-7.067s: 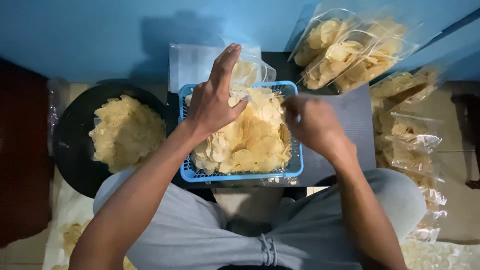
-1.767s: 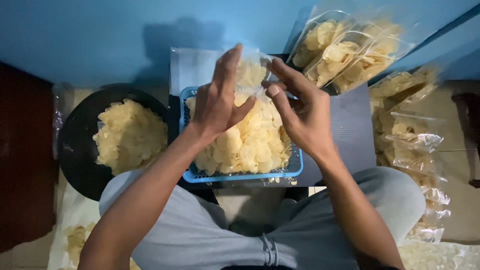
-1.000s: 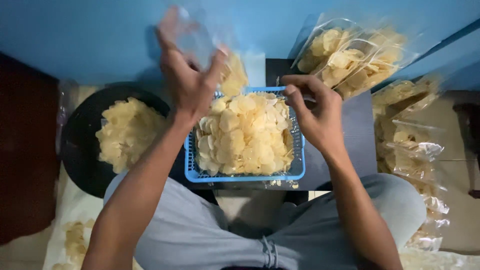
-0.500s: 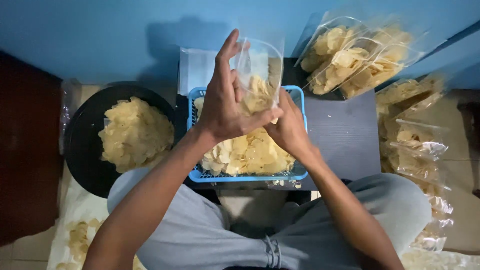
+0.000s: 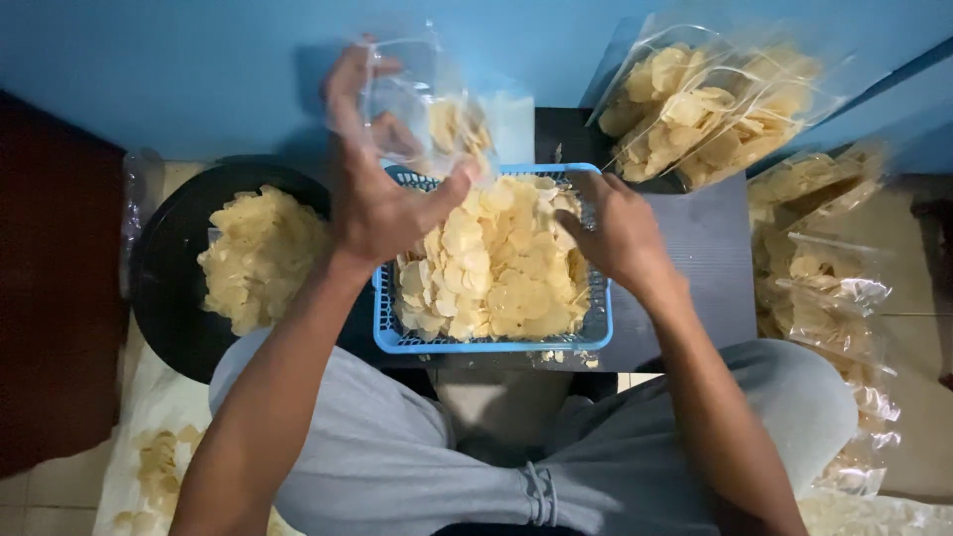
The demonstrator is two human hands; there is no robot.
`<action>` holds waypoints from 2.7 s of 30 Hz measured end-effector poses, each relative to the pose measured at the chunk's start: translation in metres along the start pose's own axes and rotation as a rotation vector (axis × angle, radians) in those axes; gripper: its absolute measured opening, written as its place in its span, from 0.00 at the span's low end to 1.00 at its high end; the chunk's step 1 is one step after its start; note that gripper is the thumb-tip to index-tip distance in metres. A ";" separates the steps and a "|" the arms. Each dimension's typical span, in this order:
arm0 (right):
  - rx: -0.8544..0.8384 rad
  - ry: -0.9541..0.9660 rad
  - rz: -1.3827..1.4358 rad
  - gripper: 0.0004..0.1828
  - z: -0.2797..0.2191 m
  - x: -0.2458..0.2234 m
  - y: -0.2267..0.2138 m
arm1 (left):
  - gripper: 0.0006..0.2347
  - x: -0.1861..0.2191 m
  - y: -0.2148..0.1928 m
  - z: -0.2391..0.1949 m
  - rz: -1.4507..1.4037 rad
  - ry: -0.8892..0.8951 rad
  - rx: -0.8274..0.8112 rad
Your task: The person sits on the floor and packs thin, yellow chips from a blue basket into clear plastic bags. They use both hands to scoop the chips and place them into the bags, which are then set aside on the floor.
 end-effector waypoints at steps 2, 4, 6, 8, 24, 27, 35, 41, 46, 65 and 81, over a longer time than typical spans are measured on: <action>-0.357 0.384 -0.170 0.17 -0.013 0.033 0.013 | 0.45 0.016 -0.014 0.000 0.062 0.087 0.036; -0.341 0.352 -0.205 0.15 -0.017 0.041 0.016 | 0.45 0.009 -0.013 -0.001 0.063 0.079 0.027; -0.323 0.321 -0.244 0.19 -0.022 0.048 0.020 | 0.45 -0.002 -0.006 0.000 0.060 0.074 0.020; -0.495 0.304 -0.374 0.13 -0.032 0.058 0.043 | 0.48 -0.013 0.005 0.002 0.082 0.126 0.021; -0.285 0.254 -0.114 0.15 -0.009 0.019 0.063 | 0.54 -0.043 0.047 -0.008 0.328 -0.105 -0.331; -0.360 0.289 -0.043 0.24 -0.008 0.023 0.067 | 0.51 -0.036 0.048 -0.006 0.330 -0.054 -0.339; -0.038 0.447 0.082 0.16 0.017 0.040 0.070 | 0.52 -0.028 0.058 -0.008 0.386 0.079 -0.352; -0.083 0.499 0.303 0.14 0.023 0.073 0.114 | 0.48 -0.019 0.060 -0.008 0.383 0.113 -0.352; -0.064 0.383 0.416 0.07 0.018 0.067 0.095 | 0.50 -0.021 0.061 -0.007 0.390 0.106 -0.335; 0.439 -0.228 0.142 0.07 -0.019 -0.133 -0.127 | 0.48 -0.017 0.062 0.001 0.301 -0.045 -0.256; 0.340 -0.170 -0.028 0.12 0.006 -0.149 -0.149 | 0.39 0.031 0.065 -0.003 0.117 -0.186 -0.240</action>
Point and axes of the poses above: each hand's wrist, its own z-axis towards the middle knuckle, its own y-axis out of the palm, x = y × z, the point moved 10 cm from there along z, towards the middle knuckle, and after that the axes turned 3 degrees about -x, right-handed, at the moved point
